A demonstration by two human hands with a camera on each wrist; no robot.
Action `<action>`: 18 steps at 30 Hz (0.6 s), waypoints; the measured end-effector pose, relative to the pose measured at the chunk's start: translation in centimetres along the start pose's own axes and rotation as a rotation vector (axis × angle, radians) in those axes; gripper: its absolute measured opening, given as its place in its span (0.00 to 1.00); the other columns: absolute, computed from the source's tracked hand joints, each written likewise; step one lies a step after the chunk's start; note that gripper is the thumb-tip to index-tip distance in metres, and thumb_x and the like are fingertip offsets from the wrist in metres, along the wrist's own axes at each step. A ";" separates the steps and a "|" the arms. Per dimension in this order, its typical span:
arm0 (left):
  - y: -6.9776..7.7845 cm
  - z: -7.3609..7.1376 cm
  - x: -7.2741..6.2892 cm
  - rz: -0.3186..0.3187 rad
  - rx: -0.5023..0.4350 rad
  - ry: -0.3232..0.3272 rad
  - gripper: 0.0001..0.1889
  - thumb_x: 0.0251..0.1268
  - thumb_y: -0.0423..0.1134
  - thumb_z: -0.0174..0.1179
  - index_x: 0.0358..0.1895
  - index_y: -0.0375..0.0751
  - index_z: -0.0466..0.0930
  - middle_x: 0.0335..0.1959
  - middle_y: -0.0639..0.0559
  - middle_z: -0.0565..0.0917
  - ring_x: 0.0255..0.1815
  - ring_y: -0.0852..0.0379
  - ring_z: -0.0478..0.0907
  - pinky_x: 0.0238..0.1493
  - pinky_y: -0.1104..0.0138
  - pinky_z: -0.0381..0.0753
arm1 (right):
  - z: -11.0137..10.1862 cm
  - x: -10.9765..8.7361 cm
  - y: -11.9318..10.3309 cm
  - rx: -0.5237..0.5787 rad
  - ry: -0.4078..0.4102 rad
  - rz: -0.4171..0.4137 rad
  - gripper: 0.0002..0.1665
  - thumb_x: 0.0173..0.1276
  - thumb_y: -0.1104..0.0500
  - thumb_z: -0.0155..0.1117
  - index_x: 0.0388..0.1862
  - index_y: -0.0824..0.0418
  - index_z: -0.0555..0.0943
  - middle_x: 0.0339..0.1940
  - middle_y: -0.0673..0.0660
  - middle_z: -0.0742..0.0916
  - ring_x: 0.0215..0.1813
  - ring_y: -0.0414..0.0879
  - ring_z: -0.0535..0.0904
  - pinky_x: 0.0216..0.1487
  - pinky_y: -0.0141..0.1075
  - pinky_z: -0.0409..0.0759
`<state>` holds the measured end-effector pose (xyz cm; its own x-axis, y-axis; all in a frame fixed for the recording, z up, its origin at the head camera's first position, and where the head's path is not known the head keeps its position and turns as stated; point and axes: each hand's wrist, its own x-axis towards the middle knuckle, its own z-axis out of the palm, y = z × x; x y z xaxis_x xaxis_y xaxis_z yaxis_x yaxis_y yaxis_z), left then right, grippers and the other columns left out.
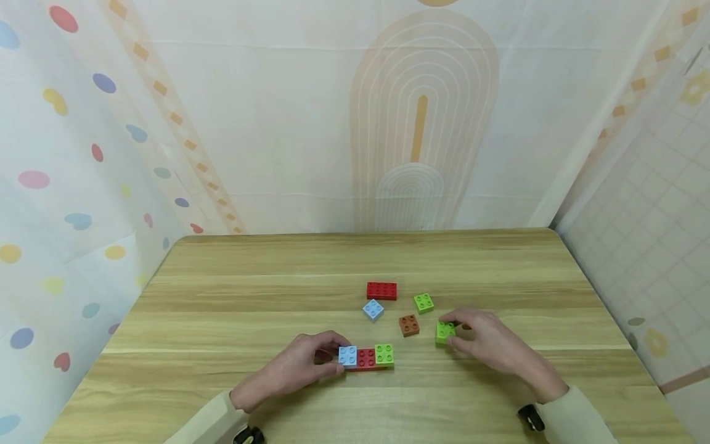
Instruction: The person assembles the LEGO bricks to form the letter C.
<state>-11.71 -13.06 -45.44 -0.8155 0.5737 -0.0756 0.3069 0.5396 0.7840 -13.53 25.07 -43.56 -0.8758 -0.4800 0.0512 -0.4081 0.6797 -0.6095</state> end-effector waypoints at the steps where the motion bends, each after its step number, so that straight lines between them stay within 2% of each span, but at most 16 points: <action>1: 0.0 0.0 0.0 -0.001 0.000 0.000 0.15 0.70 0.39 0.69 0.57 0.44 0.82 0.51 0.54 0.87 0.51 0.63 0.82 0.53 0.68 0.82 | 0.0 0.0 -0.1 -0.001 0.010 0.005 0.18 0.71 0.59 0.71 0.58 0.60 0.85 0.56 0.59 0.88 0.54 0.56 0.85 0.54 0.51 0.85; 5: 0.2 0.0 0.1 -0.005 0.006 -0.003 0.15 0.70 0.38 0.69 0.57 0.44 0.82 0.52 0.54 0.87 0.51 0.62 0.82 0.54 0.68 0.82 | 0.0 -0.1 -0.5 -0.008 0.048 0.018 0.17 0.71 0.58 0.72 0.57 0.59 0.85 0.56 0.56 0.88 0.54 0.54 0.85 0.54 0.50 0.85; 18: 0.2 0.0 0.2 -0.011 0.025 -0.014 0.17 0.69 0.40 0.70 0.58 0.45 0.81 0.52 0.54 0.86 0.50 0.63 0.82 0.53 0.68 0.81 | 0.3 -0.5 -1.9 -0.005 0.168 -0.061 0.18 0.70 0.58 0.74 0.57 0.58 0.86 0.55 0.55 0.88 0.52 0.52 0.86 0.52 0.45 0.86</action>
<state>-11.83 -12.87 -45.30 -0.8117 0.5766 -0.0930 0.3104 0.5608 0.7676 -12.23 23.88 -42.69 -0.8799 -0.4214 0.2195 -0.4628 0.6554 -0.5970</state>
